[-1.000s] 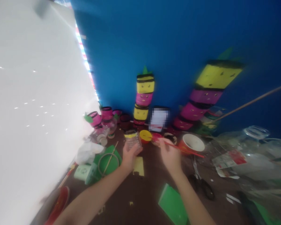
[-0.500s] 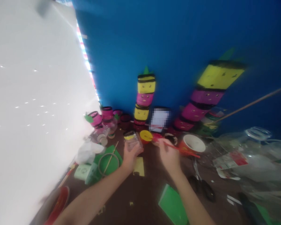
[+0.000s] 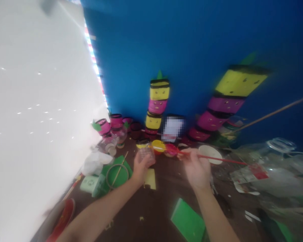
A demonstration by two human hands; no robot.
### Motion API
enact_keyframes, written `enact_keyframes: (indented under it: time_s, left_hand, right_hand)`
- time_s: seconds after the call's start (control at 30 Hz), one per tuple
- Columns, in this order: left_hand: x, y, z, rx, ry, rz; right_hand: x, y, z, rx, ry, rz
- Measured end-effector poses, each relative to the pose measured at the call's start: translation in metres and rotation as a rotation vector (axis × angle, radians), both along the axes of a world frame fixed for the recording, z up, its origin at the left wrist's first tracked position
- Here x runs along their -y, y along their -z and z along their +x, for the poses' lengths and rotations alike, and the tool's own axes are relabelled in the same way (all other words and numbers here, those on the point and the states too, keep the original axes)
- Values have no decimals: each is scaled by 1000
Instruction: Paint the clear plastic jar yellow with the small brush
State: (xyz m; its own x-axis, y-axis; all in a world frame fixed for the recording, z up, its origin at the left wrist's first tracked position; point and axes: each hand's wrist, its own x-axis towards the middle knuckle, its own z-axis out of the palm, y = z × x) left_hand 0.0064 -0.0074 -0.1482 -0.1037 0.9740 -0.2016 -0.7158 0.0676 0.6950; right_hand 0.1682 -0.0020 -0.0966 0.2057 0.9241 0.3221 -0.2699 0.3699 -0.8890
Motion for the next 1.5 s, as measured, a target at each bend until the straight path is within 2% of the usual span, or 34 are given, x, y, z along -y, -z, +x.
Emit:
enact_keyframes:
  time_s: [0.27,0.53,0.73,0.9,1.27,1.5]
  left_hand:
    - [-1,3,0,-10,3,3]
    - [0,4,0,-1,13,5]
    - [-1,7,1,-81,-28,14]
    - [0,9,2,-128,-25,25]
    - [-2,15,1,-140,-12,73]
    - [-2,13,1,-123,-12,43]
  right_hand:
    - [0,6,-4,25,-7,6]
    - [-5,8,3,-10,68,0]
    - [0,5,1,18,-17,39]
    - [1,9,-4,68,-38,32]
    - [-3,10,0,31,2,39]
    - [-7,10,6,-4,31,39]
